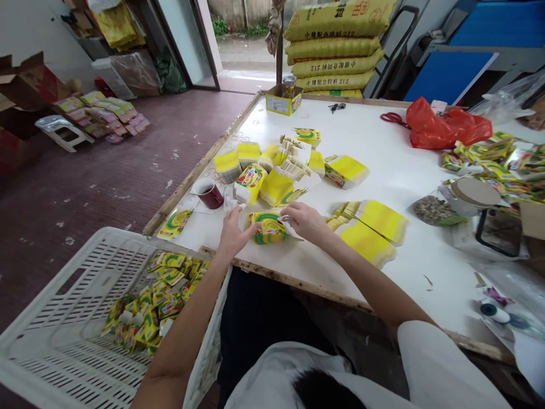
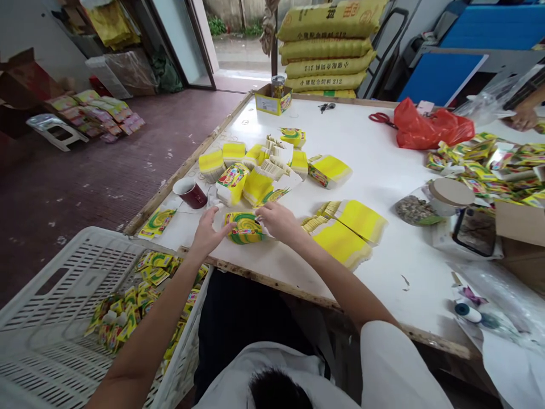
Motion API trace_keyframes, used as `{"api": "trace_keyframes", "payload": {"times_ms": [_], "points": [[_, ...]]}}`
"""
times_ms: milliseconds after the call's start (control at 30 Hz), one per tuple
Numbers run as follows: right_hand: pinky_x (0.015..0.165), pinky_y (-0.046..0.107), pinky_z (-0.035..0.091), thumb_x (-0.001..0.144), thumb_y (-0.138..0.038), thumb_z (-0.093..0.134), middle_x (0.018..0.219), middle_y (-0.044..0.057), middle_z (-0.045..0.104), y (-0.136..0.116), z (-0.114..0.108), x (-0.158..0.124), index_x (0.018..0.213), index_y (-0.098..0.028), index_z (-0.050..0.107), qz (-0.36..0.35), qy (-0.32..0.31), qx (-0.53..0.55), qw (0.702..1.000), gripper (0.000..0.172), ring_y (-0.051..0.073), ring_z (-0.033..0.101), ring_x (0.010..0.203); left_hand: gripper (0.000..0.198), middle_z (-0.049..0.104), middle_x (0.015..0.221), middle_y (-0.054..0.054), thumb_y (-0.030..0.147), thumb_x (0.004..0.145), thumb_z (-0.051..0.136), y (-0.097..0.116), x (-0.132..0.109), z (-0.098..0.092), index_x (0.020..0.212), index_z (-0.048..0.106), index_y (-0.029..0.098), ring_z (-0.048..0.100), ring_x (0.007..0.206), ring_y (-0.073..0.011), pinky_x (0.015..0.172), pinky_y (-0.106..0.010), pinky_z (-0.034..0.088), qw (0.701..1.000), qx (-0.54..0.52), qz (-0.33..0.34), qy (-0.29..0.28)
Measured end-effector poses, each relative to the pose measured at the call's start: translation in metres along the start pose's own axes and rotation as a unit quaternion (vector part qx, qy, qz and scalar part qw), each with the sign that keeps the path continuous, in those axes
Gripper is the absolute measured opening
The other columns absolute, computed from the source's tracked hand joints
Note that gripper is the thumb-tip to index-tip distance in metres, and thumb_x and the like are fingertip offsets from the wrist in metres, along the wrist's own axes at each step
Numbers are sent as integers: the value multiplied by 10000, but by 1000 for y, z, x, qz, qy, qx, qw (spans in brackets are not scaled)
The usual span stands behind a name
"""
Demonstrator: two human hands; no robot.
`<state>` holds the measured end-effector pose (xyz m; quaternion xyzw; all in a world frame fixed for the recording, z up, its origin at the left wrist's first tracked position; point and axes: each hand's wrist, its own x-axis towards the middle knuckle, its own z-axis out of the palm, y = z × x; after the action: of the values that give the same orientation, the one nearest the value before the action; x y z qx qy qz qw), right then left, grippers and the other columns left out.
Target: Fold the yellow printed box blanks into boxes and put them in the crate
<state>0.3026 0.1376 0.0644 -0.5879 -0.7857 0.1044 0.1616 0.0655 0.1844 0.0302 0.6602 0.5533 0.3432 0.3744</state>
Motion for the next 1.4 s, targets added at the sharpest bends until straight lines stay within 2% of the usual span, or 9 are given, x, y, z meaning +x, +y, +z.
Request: {"api": "trace_keyframes", "payload": {"times_ms": [100, 167, 400, 567, 700, 967, 1100, 1200, 1400], "points": [[813, 343, 494, 955, -110, 530, 1011, 148, 708, -14, 0, 11, 1021, -147, 729, -73, -51, -63, 994, 212, 261, 659, 948, 632, 569, 1413, -178, 404, 705, 819, 9, 2, 7, 1244, 603, 156, 470, 1386, -336, 1201, -478, 319, 981, 89, 159, -68], [775, 351, 482, 956, -102, 523, 997, 185, 706, -21, 1, 18, 995, -104, 728, -106, -74, -102, 986, 209, 272, 657, 918, 566, 601, 1392, -173, 389, 735, 799, 10, 5, 13, 1224, 629, 162, 504, 1365, -338, 1186, -478, 351, 970, 114, 186, -111], [723, 368, 464, 972, -111, 480, 981, 235, 718, -42, -6, 35, 997, -34, 706, -175, -136, -165, 961, 241, 296, 665, 910, 540, 644, 1358, -139, 322, 736, 776, 1, 11, 18, 1243, 637, 198, 552, 1321, -332, 1157, -527, 397, 963, 134, 201, -123], [754, 372, 451, 932, -97, 512, 1027, 244, 703, -34, -12, 44, 1031, -21, 674, -177, -142, -141, 964, 204, 304, 651, 938, 532, 633, 1371, -156, 367, 772, 757, 0, 9, 17, 1250, 627, 177, 549, 1326, -327, 1145, -509, 419, 961, 132, 213, -122], [747, 316, 438, 880, -109, 548, 1007, 183, 693, -15, -16, 44, 1028, -56, 643, -163, -148, -84, 972, 184, 247, 626, 904, 558, 621, 1387, -167, 426, 787, 763, -2, 8, 17, 1265, 619, 175, 543, 1334, -343, 1146, -522, 414, 959, 137, 217, -118], [628, 253, 359, 831, -173, 545, 748, 20, 620, 9, -20, 44, 867, -160, 596, -167, -184, 21, 969, 64, 156, 510, 679, 621, 603, 1402, -174, 525, 820, 723, -4, 1, 22, 1304, 603, 155, 512, 1361, -332, 1174, -509, 385, 962, 109, 217, -123], [659, 253, 354, 775, -193, 616, 776, 24, 628, 24, -22, 39, 867, -183, 575, -168, -166, 47, 971, 102, 172, 529, 737, 607, 604, 1386, -168, 531, 833, 704, -1, -5, 27, 1308, 600, 167, 517, 1352, -328, 1169, -499, 394, 968, 108, 201, -109], [654, 265, 337, 775, -186, 597, 801, 41, 633, 34, -17, 31, 918, -184, 568, -137, -121, 50, 982, 145, 182, 521, 717, 604, 612, 1366, -170, 528, 834, 701, 1, -7, 31, 1304, 595, 164, 533, 1325, -325, 1154, -500, 409, 970, 104, 194, -103], [629, 277, 330, 855, -226, 518, 810, 41, 624, 43, 17, 14, 1011, -185, 531, -46, 6, 65, 997, 161, 189, 515, 682, 629, 630, 1332, -166, 548, 809, 701, 8, -5, 33, 1290, 585, 160, 556, 1287, -318, 1124, -476, 423, 975, 90, 172, -107]]}}
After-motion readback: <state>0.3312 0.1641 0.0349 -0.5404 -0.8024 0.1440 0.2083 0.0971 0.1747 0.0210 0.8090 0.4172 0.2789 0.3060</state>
